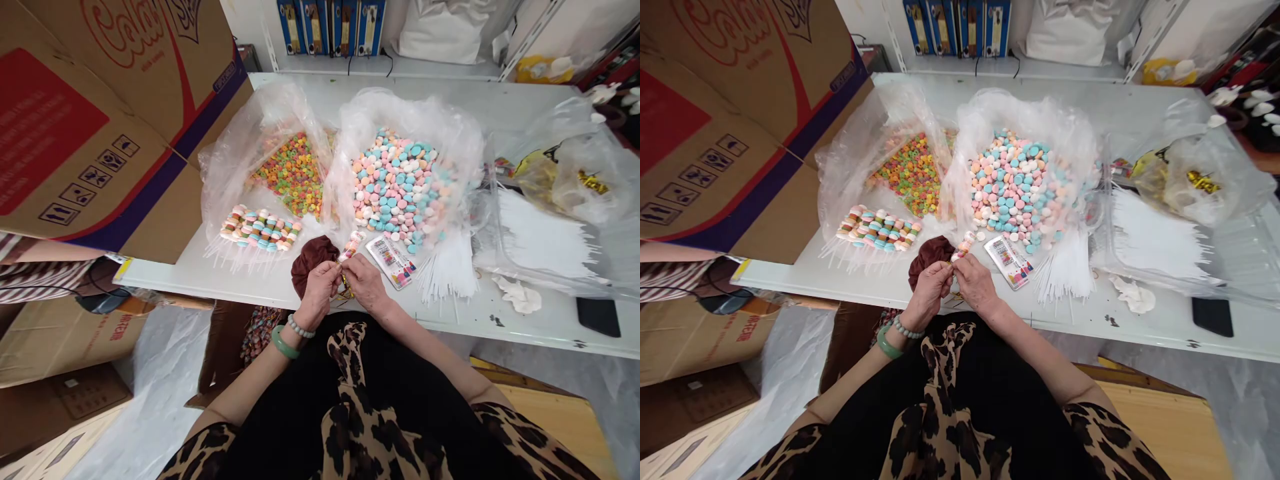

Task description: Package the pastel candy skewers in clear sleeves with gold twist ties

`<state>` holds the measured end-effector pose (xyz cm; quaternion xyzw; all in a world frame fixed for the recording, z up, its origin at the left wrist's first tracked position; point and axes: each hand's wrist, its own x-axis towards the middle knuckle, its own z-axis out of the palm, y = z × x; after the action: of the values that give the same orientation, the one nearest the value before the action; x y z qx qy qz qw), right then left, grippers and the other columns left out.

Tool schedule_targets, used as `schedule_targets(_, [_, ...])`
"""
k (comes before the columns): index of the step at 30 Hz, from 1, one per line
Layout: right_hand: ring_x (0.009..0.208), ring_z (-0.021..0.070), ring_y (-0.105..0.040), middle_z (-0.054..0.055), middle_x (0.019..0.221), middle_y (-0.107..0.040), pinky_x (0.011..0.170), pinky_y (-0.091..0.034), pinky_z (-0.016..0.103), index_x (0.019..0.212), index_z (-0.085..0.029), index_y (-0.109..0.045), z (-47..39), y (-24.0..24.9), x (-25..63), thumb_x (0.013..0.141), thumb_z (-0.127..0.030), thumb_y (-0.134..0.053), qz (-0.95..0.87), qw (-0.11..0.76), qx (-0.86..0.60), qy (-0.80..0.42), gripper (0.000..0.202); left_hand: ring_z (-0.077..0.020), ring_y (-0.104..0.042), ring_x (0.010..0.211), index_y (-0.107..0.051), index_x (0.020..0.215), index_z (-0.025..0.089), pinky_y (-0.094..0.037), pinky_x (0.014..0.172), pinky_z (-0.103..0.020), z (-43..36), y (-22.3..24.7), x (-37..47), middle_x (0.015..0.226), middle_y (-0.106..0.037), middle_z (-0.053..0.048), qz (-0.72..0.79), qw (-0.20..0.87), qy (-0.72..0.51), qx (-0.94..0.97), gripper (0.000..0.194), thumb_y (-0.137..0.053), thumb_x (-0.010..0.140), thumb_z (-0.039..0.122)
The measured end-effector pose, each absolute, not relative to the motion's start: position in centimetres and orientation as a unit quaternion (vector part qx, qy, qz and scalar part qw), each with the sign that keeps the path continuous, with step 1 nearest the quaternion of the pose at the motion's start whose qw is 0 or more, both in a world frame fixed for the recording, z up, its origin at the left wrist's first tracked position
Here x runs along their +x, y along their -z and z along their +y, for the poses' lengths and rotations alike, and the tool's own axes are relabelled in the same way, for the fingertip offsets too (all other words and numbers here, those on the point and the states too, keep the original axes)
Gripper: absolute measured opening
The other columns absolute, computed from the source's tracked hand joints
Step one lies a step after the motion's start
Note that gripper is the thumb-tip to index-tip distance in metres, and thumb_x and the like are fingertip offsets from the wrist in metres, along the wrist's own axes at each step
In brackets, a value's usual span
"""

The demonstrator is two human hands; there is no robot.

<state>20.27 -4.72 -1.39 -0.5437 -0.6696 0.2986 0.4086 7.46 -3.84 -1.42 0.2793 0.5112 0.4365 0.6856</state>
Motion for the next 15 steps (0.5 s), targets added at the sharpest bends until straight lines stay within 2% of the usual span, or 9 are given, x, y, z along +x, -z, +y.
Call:
schedule_targets(3, [0.073,0.0156,-0.055,0.001,0.075,-0.061,0.070,-0.044,0.029,0.073,-0.021,-0.062,-4.7,1.5,20.2,0.077,-0.030,-0.061,-0.539,0.443,-0.569,-0.435,0.010,-0.0016,-0.028,0.034,-0.051,0.065,0.017,-0.014,0.035,-0.017,-3.8,1.4,7.5,0.047,-0.045,0.007,0.523,0.675,-0.448,0.264,0.034,-0.075,0.065,0.041])
schedule_targets(7, [0.052,0.0094,-0.040,-0.005,0.055,-0.052,0.052,-0.033,0.024,0.068,-0.018,-0.062,-4.5,2.1,20.4,0.062,-0.036,-0.070,-0.352,0.447,-0.553,-0.609,0.020,-0.0017,-0.026,0.034,-0.051,0.066,0.017,-0.015,0.036,-0.018,-3.9,1.4,7.7,0.047,-0.044,0.008,0.513,0.675,-0.454,0.276,0.035,-0.075,0.066,0.043])
schedule_targets(9, [0.051,0.0087,-0.039,-0.005,0.054,-0.051,0.052,-0.032,0.024,0.066,-0.018,-0.063,-4.4,2.2,20.3,0.058,-0.035,-0.071,-0.330,0.455,-0.551,-0.617,0.021,-0.0022,-0.027,0.035,-0.052,0.066,0.017,-0.017,0.037,-0.019,-4.1,1.6,7.9,0.046,-0.042,0.009,0.509,0.669,-0.455,0.293,0.036,-0.076,0.065,0.044])
schedule_targets(13, [0.058,0.0106,-0.045,-0.005,0.058,-0.054,0.059,-0.036,0.025,0.060,-0.018,-0.060,-4.3,2.3,19.9,0.060,-0.032,-0.071,-0.376,0.473,-0.585,-0.540,0.017,-0.0026,-0.029,0.038,-0.052,0.064,0.017,-0.018,0.038,-0.018,-4.2,1.9,8.1,0.047,-0.042,0.008,0.514,0.653,-0.449,0.329,0.035,-0.076,0.066,0.043])
schedule_targets(15, [0.057,0.0099,-0.044,-0.005,0.057,-0.052,0.057,-0.035,0.024,0.060,-0.018,-0.059,-4.2,2.4,19.7,0.059,-0.033,-0.072,-0.365,0.481,-0.590,-0.536,0.020,-0.0022,-0.028,0.038,-0.050,0.063,0.016,-0.017,0.039,-0.018,-4.1,2.0,8.1,0.047,-0.043,0.008,0.519,0.648,-0.446,0.333,0.036,-0.075,0.067,0.042])
